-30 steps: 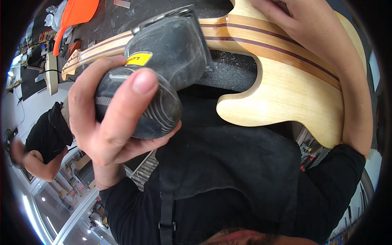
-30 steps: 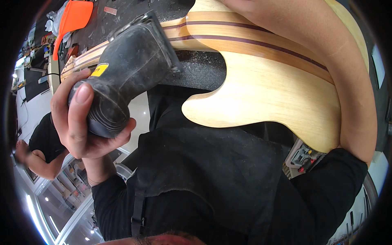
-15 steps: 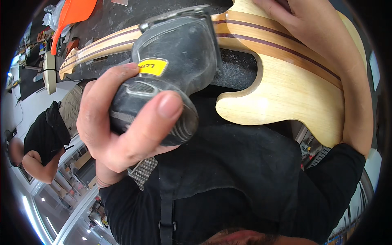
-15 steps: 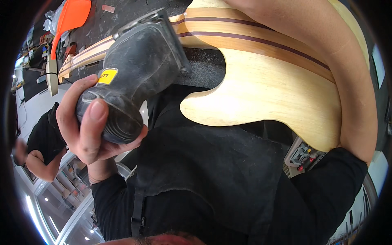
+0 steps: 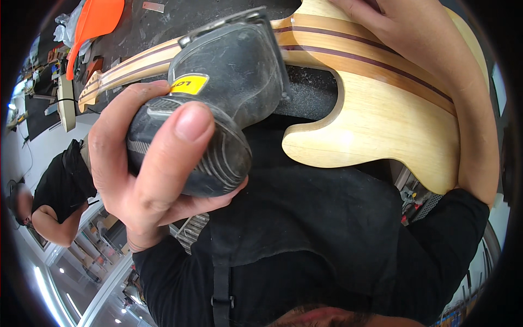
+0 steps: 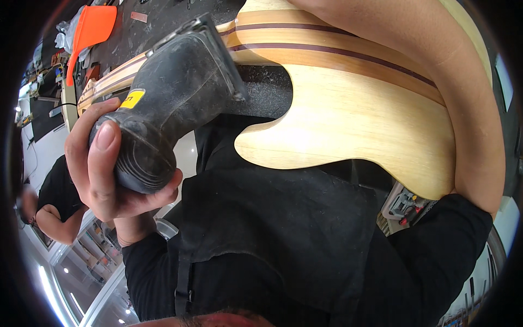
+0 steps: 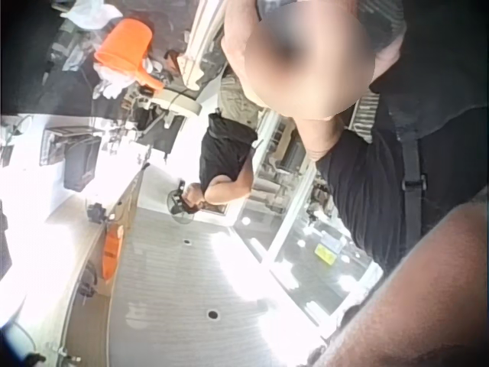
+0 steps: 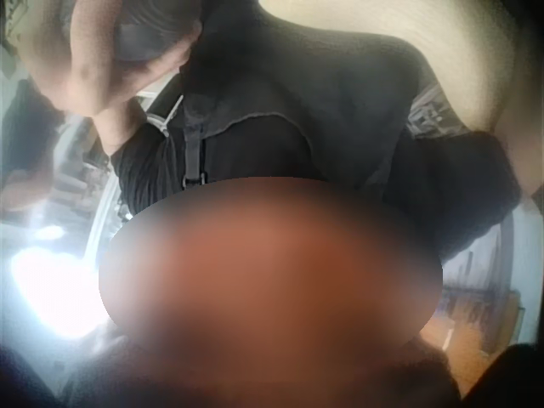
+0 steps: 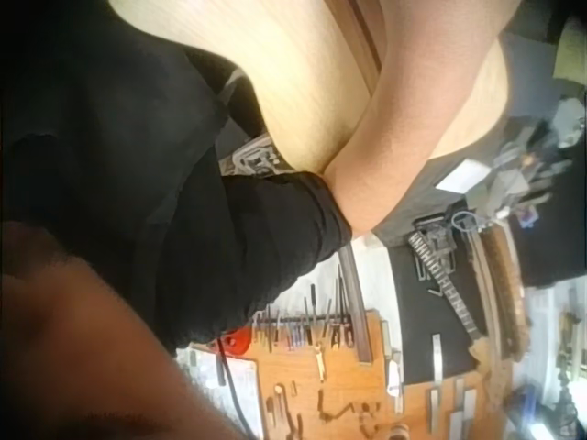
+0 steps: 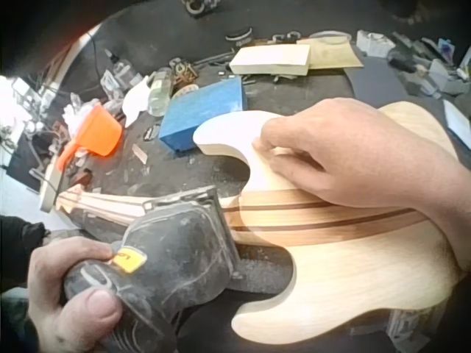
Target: The person sands the neck and body of a wooden guitar using a sanding block and an electric sander, and uses a file on the neck.
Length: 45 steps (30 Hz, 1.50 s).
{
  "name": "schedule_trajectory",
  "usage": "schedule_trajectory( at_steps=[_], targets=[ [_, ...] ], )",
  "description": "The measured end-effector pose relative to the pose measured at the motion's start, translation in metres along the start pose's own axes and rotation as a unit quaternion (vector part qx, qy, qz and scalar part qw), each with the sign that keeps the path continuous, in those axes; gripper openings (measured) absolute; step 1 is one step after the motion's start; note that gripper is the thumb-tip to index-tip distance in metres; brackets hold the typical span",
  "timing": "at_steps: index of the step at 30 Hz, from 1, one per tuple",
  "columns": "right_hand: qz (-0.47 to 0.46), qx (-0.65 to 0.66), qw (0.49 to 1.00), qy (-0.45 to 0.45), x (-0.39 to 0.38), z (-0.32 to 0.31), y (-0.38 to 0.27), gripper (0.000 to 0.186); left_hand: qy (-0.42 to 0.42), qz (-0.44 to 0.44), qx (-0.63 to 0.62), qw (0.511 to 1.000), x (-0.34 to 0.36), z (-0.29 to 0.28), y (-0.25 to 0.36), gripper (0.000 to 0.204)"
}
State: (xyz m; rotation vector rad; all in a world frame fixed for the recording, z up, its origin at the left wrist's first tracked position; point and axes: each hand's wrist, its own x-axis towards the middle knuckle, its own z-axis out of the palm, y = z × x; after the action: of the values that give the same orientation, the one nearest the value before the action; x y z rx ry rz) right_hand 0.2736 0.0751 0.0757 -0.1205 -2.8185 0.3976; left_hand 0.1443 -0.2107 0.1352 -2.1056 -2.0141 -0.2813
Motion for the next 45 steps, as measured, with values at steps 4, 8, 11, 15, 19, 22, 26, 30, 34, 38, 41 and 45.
schedule_trajectory(
  at_steps=[4, 8, 11, 15, 19, 22, 26, 30, 34, 38, 41, 45],
  targets=[
    [0.001, -0.011, 1.000, -0.002, 0.000, -0.001, -0.001, 0.017, 0.011, 0.019, -0.011, 1.000, 0.005, 0.001, -0.004, 0.092],
    [-0.012, 0.019, 1.000, 0.001, -0.001, -0.006, 0.003, 0.017, -0.018, 0.005, 0.006, 1.000, 0.014, -0.010, -0.005, 0.091],
    [-0.036, 0.047, 0.998, 0.018, -0.002, -0.012, 0.005, 0.017, -0.028, 0.001, 0.010, 1.000, 0.023, -0.015, -0.004, 0.092],
    [0.001, -0.005, 1.000, 0.007, -0.001, -0.007, -0.002, 0.016, -0.004, 0.021, -0.004, 1.000, 0.029, -0.011, -0.012, 0.094],
    [0.001, -0.026, 1.000, -0.011, 0.001, -0.009, -0.001, 0.016, 0.017, 0.047, -0.037, 0.998, 0.031, -0.009, -0.027, 0.096],
    [0.002, -0.014, 1.000, -0.005, 0.001, -0.005, 0.001, 0.016, 0.056, 0.011, -0.063, 0.996, 0.032, -0.001, -0.024, 0.098],
    [-0.007, -0.014, 1.000, 0.003, 0.000, 0.000, 0.005, 0.016, 0.043, -0.015, -0.041, 0.998, 0.035, -0.006, -0.034, 0.099],
    [-0.014, 0.021, 0.999, -0.045, 0.005, -0.002, 0.018, 0.017, 0.080, -0.070, -0.106, 0.989, 0.036, 0.008, -0.026, 0.101],
    [-0.005, 0.005, 0.999, -0.033, 0.002, -0.003, 0.011, 0.017, 0.082, -0.023, -0.085, 0.993, 0.040, 0.007, -0.042, 0.102],
    [0.009, -0.028, 0.999, -0.023, 0.003, 0.001, 0.004, 0.017, 0.075, -0.015, -0.125, 0.989, 0.043, 0.005, -0.050, 0.100],
    [0.000, -0.015, 1.000, -0.020, 0.002, -0.002, 0.004, 0.017, 0.082, -0.007, -0.139, 0.987, 0.050, 0.008, -0.046, 0.096],
    [-0.007, -0.003, 1.000, -0.022, 0.002, -0.004, 0.009, 0.017, 0.036, 0.004, -0.084, 0.996, 0.059, 0.000, -0.058, 0.098]
  ],
)
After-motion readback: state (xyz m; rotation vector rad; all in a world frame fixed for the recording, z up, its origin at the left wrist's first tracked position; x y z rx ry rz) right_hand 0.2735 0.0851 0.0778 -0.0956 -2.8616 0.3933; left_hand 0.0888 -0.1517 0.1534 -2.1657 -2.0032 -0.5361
